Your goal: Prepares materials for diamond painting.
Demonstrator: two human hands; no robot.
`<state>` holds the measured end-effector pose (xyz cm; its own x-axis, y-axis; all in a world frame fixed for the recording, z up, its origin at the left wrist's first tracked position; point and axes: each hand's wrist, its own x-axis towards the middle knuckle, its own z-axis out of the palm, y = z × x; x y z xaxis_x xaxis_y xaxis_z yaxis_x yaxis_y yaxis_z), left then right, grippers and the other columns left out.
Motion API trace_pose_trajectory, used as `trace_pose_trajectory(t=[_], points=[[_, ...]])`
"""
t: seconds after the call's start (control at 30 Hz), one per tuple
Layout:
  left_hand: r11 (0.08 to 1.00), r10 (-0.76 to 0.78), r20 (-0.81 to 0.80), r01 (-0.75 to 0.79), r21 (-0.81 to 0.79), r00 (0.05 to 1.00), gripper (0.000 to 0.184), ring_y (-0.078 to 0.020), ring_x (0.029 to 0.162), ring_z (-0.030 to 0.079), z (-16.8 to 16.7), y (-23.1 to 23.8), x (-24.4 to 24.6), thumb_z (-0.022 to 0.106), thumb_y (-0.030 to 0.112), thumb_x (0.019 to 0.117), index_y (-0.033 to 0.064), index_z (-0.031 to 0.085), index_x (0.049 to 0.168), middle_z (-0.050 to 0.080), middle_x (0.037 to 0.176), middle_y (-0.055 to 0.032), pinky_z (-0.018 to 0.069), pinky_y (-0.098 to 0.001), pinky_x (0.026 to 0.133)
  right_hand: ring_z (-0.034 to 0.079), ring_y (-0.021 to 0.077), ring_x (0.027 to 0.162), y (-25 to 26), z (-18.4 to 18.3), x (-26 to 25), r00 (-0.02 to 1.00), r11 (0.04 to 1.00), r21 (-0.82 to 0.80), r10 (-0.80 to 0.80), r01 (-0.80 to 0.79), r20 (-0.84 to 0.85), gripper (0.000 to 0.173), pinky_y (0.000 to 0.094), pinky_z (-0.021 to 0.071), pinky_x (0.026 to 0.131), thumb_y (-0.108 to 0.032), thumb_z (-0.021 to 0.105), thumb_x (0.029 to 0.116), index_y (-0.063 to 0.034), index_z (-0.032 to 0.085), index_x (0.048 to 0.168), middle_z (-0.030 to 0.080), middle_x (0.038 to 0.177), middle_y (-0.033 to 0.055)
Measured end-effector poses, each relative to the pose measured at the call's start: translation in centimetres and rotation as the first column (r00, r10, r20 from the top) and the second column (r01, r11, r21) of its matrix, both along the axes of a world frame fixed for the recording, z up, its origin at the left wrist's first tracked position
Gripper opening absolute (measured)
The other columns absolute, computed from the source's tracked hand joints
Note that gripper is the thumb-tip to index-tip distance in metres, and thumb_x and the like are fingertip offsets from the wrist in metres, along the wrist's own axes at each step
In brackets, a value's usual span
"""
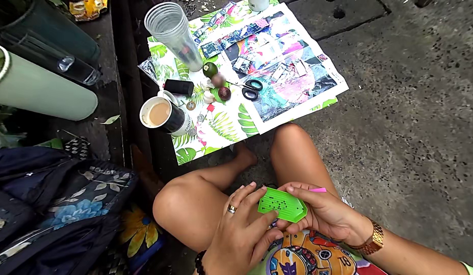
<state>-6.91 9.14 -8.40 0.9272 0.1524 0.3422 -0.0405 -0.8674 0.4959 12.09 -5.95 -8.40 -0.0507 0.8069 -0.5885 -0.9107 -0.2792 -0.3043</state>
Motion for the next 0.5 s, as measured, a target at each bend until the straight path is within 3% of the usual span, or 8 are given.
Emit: trace_pose_trajectory(t=[0.37, 0.5], points=[[0.999, 0.001, -0.034, 0.0, 0.039, 0.999, 0.038, -0.0266, 0.145, 0.044, -0.16, -0.15, 0.72, 0.053, 0.051, 0.1041, 0.0242, 0.069, 0.126, 0.057, 0.145, -0.0107, 0.0352, -0.0442, 0.121, 0.078, 0.0297, 0.08, 0.12, 0.07, -0.18, 1.0, 1.0, -0.009, -0.014, 0.014, 0.006, 0.026, 0.0383, 0.0667, 0.067, -0.017, 0.043, 0.1097, -0.0003, 0.061, 0.118, 0.074, 0.102, 0.0222], [0.999, -0.007, -0.035, 0.008, 0.034, 0.999, 0.036, -0.0279, 0.145, 0.044, -0.16, -0.17, 0.89, 0.053, 0.052, 0.104, 0.0239, 0.071, 0.117, 0.059, 0.142, -0.0109, 0.0354, -0.0451, 0.121, 0.078, 0.0296, 0.08, 0.1, -0.06, -0.13, 1.0, 1.0, -0.003, -0.008, 0.008, 0.007, 0.026, 0.0385, 0.0666, 0.067, -0.017, 0.045, 0.1094, -0.0002, 0.062, 0.119, 0.074, 0.101, 0.0223]])
